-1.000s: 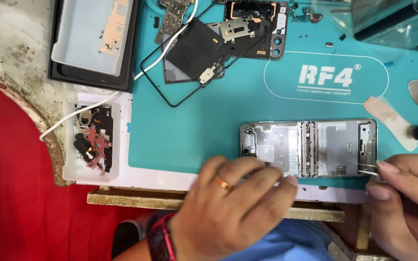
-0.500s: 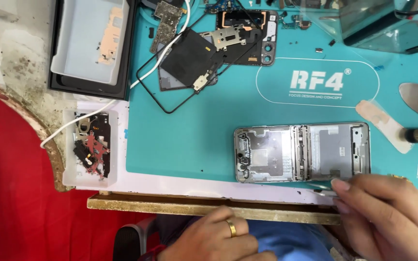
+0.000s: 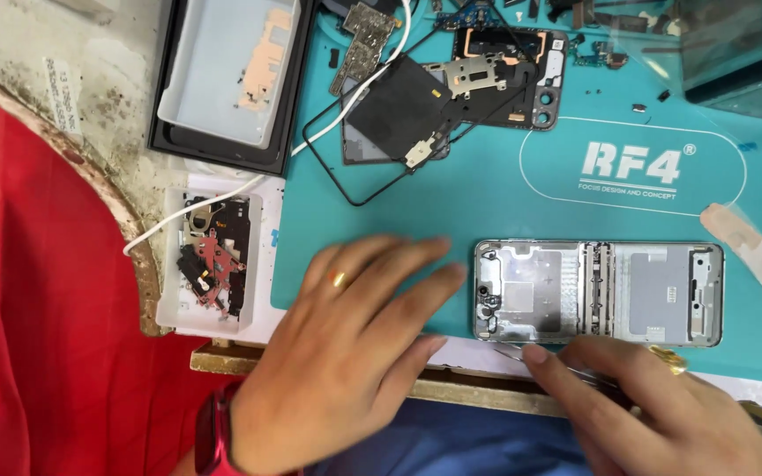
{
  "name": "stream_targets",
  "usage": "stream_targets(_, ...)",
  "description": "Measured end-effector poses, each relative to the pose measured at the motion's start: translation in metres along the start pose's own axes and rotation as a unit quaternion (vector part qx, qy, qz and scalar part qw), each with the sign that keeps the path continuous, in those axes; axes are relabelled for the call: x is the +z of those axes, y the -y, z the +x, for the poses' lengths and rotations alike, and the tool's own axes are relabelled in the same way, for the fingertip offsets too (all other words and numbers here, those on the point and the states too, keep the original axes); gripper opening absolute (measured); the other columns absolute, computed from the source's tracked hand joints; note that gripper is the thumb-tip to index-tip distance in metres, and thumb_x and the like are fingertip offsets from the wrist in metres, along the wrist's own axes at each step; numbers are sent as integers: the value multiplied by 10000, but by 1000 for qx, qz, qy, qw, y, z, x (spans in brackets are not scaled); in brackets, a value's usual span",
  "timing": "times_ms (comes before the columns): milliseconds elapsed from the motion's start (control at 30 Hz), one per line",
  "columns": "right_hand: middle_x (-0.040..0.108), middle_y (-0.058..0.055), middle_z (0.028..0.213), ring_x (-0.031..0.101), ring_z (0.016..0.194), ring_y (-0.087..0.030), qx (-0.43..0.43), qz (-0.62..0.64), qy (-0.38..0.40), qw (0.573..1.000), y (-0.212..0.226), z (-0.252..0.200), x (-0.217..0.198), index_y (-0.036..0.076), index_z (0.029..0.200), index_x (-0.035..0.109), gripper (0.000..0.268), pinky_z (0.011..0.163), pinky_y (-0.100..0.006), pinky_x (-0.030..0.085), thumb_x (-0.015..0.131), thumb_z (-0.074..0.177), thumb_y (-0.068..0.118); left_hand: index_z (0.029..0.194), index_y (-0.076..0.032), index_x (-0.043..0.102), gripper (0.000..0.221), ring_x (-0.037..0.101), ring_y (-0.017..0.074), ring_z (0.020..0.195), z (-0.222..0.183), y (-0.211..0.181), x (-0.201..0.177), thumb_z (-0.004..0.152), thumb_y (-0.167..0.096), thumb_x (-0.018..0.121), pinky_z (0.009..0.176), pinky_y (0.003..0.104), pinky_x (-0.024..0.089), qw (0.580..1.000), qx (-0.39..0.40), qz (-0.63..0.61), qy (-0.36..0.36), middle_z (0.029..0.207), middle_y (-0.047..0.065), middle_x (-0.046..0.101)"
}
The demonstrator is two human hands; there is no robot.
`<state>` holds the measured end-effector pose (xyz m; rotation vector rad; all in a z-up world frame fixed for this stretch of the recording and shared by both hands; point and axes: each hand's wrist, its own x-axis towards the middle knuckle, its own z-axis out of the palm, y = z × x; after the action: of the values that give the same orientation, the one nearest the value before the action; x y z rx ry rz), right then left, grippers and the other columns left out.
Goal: A person is disassembling or repairing a foldable smartphone, using tweezers to carefully remove or adjust internal components and adhesive strips on the chassis.
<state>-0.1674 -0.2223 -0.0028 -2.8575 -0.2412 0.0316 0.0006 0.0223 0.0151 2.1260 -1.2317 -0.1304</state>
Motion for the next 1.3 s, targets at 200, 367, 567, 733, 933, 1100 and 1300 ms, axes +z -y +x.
stream_targets(200, 645, 48, 1113, 610, 634, -116, 71, 19, -73, 995, 34, 10, 15, 297, 1300, 690, 535, 476, -270, 481, 581, 883, -20, 1416, -41, 511, 539, 541, 372, 1347, 26, 16, 3, 936, -107, 747, 1054, 529, 436, 996, 58, -4, 61, 1470, 115, 585)
stream_targets(367, 687, 59, 1018, 618, 703, -87, 211, 84, -92, 969, 49, 6, 2, 226, 1071, 786, 306, 689, -226, 472, 618, 918, 21, 1405, -21, 508, 465, 552, 360, 1276, 28, 15, 2, 948, 38, 568, 973, 518, 412, 995, 77, -11, 64, 1387, 118, 622)
stream_targets(567, 408, -89, 529, 350, 472, -98, 466, 415, -261, 736, 13, -45, 15, 35, 1196, 585, 227, 475, -234, 356, 512, 1094, 225, 1359, 29, 509, 393, 540, 378, 1230, 44, -6, 10, 975, -48, 546, 1010, 500, 451, 995, 60, -62, 47, 1343, 174, 598)
stream_targets(733, 271, -326, 1621, 765, 1182, -445, 146, 904, -43, 400, -33, -71, 8, -36, 1609, 276, 544, 1029, -522, 567, 598, 1176, 36, 1386, 70, 490, 507, 529, 413, 1097, 51, -29, 20, 895, -52, 509, 900, 505, 452, 998, 10, -59, 27, 1243, 224, 579)
stream_targets(933, -52, -130, 1674, 292, 1527, -358, 70, 933, 72, 345, -47, -63, 17, 95, 1617, 35, 655, 1187, -486, 466, 589, 1269, 132, 1401, 36, 459, 484, 520, 414, 1093, 30, -41, 19, 954, -144, 506, 964, 529, 425, 989, -74, -114, 51, 1243, 216, 555)
stream_targets(1100, 106, -187, 1675, 450, 1435, -336, 116, 926, 4, 359, -33, -40, 2, 15, 1600, 165, 685, 1064, -431, 554, 711, 1210, 153, 1501, -53, 380, 760, 494, 375, 1268, 0, -40, 33, 869, -256, 750, 988, 508, 447, 976, -116, -161, 88, 1423, 180, 504)
stream_targets(1300, 328, -265, 1631, 635, 1284, -344, 175, 891, -83, 411, -19, -11, -19, -57, 1511, 425, 512, 923, -391, 634, 666, 1093, 115, 1393, -42, 550, 604, 614, 342, 1116, -11, -50, 66, 886, -241, 811, 922, 445, 532, 997, -68, -27, -33, 1333, 163, 604)
